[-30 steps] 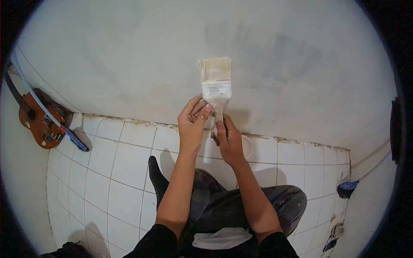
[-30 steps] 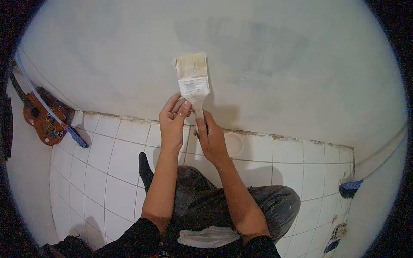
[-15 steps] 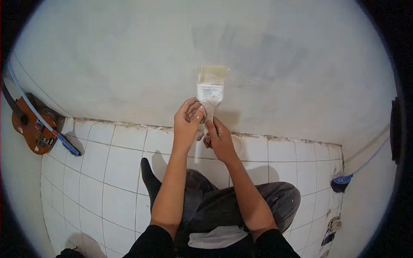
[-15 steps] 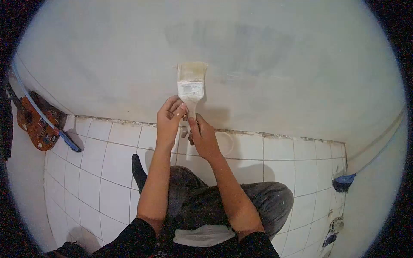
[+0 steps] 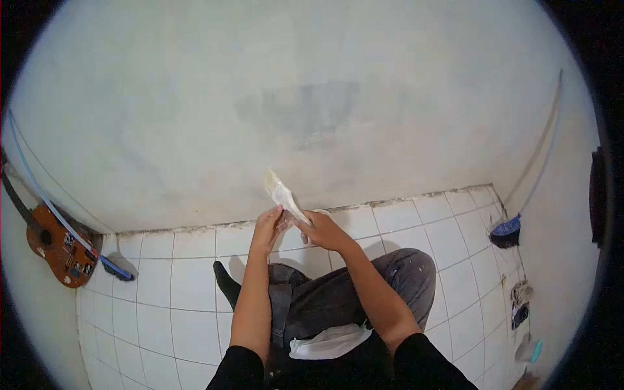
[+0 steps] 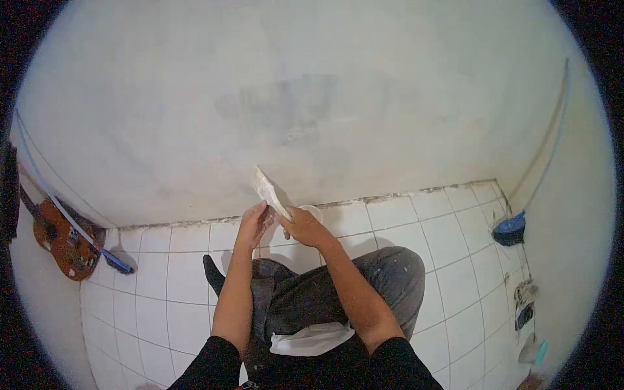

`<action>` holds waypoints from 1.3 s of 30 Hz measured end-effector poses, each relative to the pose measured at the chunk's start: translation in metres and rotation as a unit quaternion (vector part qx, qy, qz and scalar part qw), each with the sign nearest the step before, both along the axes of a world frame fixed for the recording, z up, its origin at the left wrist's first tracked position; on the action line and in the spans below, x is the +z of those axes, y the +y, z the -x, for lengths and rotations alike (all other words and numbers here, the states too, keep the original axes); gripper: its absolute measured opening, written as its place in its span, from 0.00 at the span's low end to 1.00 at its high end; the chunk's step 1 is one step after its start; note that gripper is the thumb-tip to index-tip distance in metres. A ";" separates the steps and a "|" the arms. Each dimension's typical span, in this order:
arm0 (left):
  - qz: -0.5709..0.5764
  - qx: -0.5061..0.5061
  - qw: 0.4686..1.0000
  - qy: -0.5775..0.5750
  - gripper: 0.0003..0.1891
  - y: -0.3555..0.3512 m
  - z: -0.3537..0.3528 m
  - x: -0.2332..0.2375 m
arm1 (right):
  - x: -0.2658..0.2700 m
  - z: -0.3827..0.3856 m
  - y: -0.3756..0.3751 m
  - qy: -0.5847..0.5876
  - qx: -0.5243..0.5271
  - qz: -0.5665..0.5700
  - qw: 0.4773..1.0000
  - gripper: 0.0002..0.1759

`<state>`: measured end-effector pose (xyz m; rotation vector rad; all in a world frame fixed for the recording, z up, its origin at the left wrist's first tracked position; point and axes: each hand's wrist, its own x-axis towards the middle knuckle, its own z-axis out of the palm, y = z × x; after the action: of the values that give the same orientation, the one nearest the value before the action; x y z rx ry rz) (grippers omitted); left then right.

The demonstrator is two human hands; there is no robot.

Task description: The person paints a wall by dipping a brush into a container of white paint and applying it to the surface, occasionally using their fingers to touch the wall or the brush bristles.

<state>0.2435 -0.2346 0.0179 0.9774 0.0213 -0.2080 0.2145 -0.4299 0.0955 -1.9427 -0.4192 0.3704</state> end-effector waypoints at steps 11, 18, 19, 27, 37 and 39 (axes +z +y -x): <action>-0.171 -0.234 0.957 -0.014 0.18 -0.012 0.029 0.015 | 0.049 0.014 -0.067 -0.075 -0.047 -0.123 0.988 0.13; -0.190 -0.086 0.977 -0.051 0.17 0.003 0.020 0.029 | 0.091 -0.010 -0.089 -0.329 -0.262 -0.050 0.906 0.17; -0.198 -0.047 0.978 -0.045 0.17 0.002 0.020 0.037 | 0.077 -0.017 -0.092 -0.345 -0.287 -0.057 0.892 0.15; 0.075 0.039 0.993 -0.081 0.13 0.000 -0.013 0.045 | 0.033 -0.034 -0.081 -0.340 -0.292 -0.036 0.893 0.16; 0.089 0.043 0.994 -0.043 0.09 -0.006 -0.025 0.035 | 0.011 -0.041 -0.053 -0.346 -0.186 0.092 0.915 0.16; 0.072 0.072 0.995 -0.023 0.09 -0.006 -0.021 0.041 | 0.010 -0.039 -0.049 -0.330 -0.203 0.127 0.913 0.16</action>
<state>0.2646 -0.2408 0.0586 0.8331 0.0347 -0.0539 0.2536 -0.4793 0.1058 -2.3204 -0.3899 -0.5478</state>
